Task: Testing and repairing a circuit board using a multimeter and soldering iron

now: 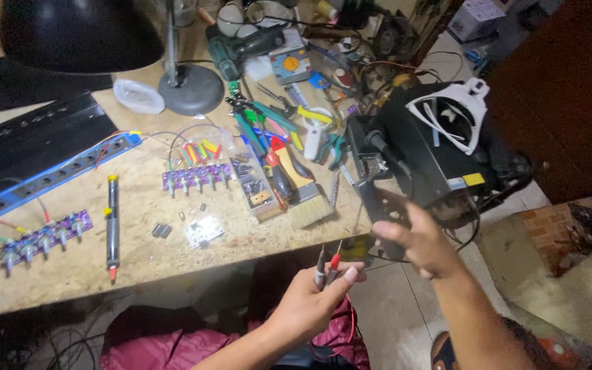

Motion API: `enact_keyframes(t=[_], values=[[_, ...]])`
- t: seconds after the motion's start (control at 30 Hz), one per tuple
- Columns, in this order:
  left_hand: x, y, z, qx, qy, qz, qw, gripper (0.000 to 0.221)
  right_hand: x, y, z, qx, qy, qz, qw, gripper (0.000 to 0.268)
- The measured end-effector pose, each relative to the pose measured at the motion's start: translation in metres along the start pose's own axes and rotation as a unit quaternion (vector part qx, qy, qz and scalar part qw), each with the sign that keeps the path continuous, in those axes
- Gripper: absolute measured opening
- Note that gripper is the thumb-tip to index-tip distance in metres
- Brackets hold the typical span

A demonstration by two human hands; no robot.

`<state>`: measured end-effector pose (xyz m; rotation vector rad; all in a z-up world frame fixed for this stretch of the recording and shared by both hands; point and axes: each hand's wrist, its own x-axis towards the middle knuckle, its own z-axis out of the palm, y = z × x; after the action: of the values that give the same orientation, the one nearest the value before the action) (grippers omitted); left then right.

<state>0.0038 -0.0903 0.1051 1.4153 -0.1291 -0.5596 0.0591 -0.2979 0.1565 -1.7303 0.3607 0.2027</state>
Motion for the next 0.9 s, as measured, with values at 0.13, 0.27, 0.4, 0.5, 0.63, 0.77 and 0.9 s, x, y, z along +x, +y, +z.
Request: enact_keyframes(t=[0.13, 0.27, 0.4, 0.5, 0.63, 0.77, 0.9], values=[[-0.002, -0.002, -0.013, -0.015, 0.026, 0.026, 0.999, 0.053, -0.013, 0.026, 0.062, 0.027, -0.026, -0.022, 0.999, 0.084], [0.004, -0.012, -0.037, -0.104, 0.083, -0.023, 0.991, 0.035, -0.012, 0.061, 0.089, 0.038, -0.074, -0.139, 0.987, 0.085], [0.027, -0.056, -0.056, -0.225, 0.213, -0.041, 0.95, 0.054, -0.016, 0.063, 0.102, 0.017, -0.117, -0.208, 0.971, 0.078], [0.012, -0.017, -0.065, -0.268, 0.219, -0.05, 0.937, 0.052, -0.009, 0.059, 0.092, -0.157, -0.033, -0.292, 0.943, 0.043], [0.017, -0.025, -0.071, -0.285, 0.225, -0.044, 0.931, 0.049, -0.01, 0.046, 0.1, -0.231, 0.023, -0.417, 0.879, 0.025], [0.018, -0.039, -0.073, -0.275, 0.231, -0.032, 0.933, 0.052, -0.007, 0.041, 0.11, -0.262, 0.006, -0.531, 0.806, 0.014], [0.015, -0.04, -0.069, -0.265, 0.256, -0.019, 0.929, 0.05, -0.003, 0.042, 0.115, -0.291, 0.017, -0.577, 0.763, 0.006]])
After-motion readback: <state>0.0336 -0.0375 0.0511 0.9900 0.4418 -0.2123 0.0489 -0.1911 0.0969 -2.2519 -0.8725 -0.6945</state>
